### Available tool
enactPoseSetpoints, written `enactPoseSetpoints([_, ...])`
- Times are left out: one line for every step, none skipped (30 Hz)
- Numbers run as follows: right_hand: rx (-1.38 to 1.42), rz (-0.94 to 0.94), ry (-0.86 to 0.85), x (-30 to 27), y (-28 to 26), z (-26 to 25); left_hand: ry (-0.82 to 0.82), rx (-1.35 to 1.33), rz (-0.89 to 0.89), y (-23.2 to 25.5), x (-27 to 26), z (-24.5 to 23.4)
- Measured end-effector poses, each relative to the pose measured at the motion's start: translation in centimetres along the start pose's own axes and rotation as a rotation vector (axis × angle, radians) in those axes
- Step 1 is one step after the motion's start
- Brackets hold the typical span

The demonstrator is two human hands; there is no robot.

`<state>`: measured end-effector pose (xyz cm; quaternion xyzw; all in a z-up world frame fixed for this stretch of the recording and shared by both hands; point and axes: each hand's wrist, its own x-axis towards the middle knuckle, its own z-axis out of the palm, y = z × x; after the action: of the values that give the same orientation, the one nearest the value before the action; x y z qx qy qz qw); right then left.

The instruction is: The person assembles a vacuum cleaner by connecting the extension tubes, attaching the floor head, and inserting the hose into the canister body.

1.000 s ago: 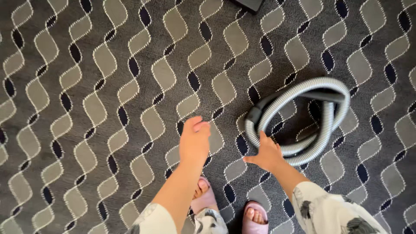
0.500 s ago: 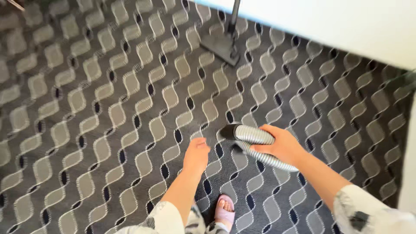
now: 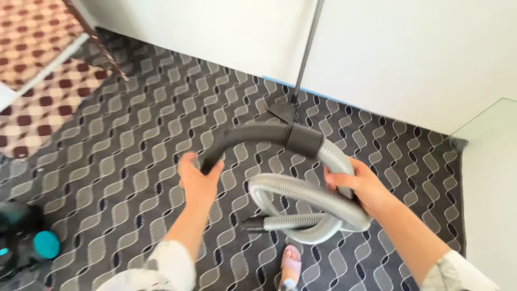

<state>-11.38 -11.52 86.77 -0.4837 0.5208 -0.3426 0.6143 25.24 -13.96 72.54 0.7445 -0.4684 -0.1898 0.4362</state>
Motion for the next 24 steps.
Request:
enactPoseSetpoints([0.044, 0.026, 0.060, -1.7, -0.5, 2.5, 0.458, 0.249, 0.232, 0.1, -0.9, -1.4])
enactPoseSetpoints([0.045, 0.018, 0.063, -3.0, -1.0, 4.8, 0.255, 0.098, -0.087, 0.3, -2.2, -2.3])
enactPoseSetpoints([0.082, 0.009, 0.138, -4.0, -1.7, 7.1, 0.042, -0.054, -0.396, 0.8, -3.7, -2.5])
enactPoseSetpoints([0.120, 0.000, 0.212, -5.1, -2.3, 9.3, -0.344, -0.485, -0.367, 1.0, -6.6, -2.9])
enactPoseSetpoints([0.124, -0.012, 0.216, -6.1, -2.9, 11.3, -0.654, -0.596, -0.519, 1.8, -9.2, -3.1])
enactPoseSetpoints([0.210, 0.006, 0.246, -7.0, -3.5, 13.3, -0.859, -0.734, -0.340, 1.6, -12.2, -4.9])
enactPoseSetpoints([0.293, 0.020, 0.278, -7.9, -4.0, 14.8, -0.863, -0.391, 0.493, 2.6, -13.9, -5.4])
enactPoseSetpoints([0.293, 0.003, 0.286, -8.6, -4.5, 16.1, -1.020, -0.527, 0.248, 3.7, -15.8, -6.2])
enactPoseSetpoints([0.330, -0.006, 0.287, -9.5, -4.7, 17.3, -1.162, -0.658, -0.022, 4.7, -17.8, -7.7])
enactPoseSetpoints([0.367, -0.014, 0.288, -10.5, -4.9, 18.3, -1.167, -0.662, -0.014, 5.6, -18.7, -9.7])
enactPoseSetpoints([0.362, -0.026, 0.289, -11.4, -5.1, 19.1, -1.210, -0.632, 0.025, 6.7, -18.8, -11.7])
enactPoseSetpoints([0.360, -0.024, 0.304, -12.5, -5.3, 19.8, -1.252, -0.601, 0.064, 7.9, -19.0, -13.7])
enactPoseSetpoints([0.359, -0.022, 0.312, -13.3, -5.5, 20.3, -1.244, -0.602, 0.077, 9.1, -19.2, -15.8])
enactPoseSetpoints([0.356, -0.034, 0.308, -14.2, -5.5, 20.7, -1.190, -0.469, 0.147, 10.1, -19.5, -17.6])
enactPoseSetpoints([-0.073, -0.293, 0.322, -15.2, -5.3, 21.4, -1.129, -0.336, 0.213, 11.1, -19.8, -19.1])
enactPoseSetpoints([-0.505, -0.548, 0.324, -16.4, -5.1, 22.0, -1.116, -0.337, 0.222, 12.0, -20.0, -20.2])
enactPoseSetpoints([-0.506, -0.561, 0.314, -17.8, -4.8, 22.8, -1.057, -0.280, 0.196, 12.6, -20.4, -21.2])
enactPoseSetpoints([-0.680, -0.511, 0.397, -19.4, -4.3, 23.6, -0.997, -0.224, 0.168, 13.0, -20.8, -22.0])
enactPoseSetpoints([-0.854, -0.457, 0.484, -20.9, -4.0, 24.0, -0.984, -0.226, 0.171, 13.1, -21.3, -22.7])
enactPoseSetpoints([-0.856, -0.470, 0.478, -21.8, -4.1, 23.9, -1.022, -0.198, 0.133, 12.9, -21.7, -23.5])
enactPoseSetpoints([-0.769, -0.270, 0.514, -22.4, -4.2, 23.4, -1.062, -0.170, 0.085, 12.4, -22.4, -24.3])
enactPoseSetpoints([-0.681, -0.069, 0.539, -22.9, -3.9, 22.8, -1.051, -0.173, 0.079, 11.8, -23.3, -25.0])
enactPoseSetpoints([-0.703, -0.060, 0.596, -23.2, -3.5, 21.9, -1.112, -0.139, 0.168, 11.0, -24.1, -26.0])
enactPoseSetpoints([-0.726, -0.052, 0.654, -23.2, -2.9, 20.5, -1.171, -0.103, 0.256, 10.2, -24.9, -27.0])
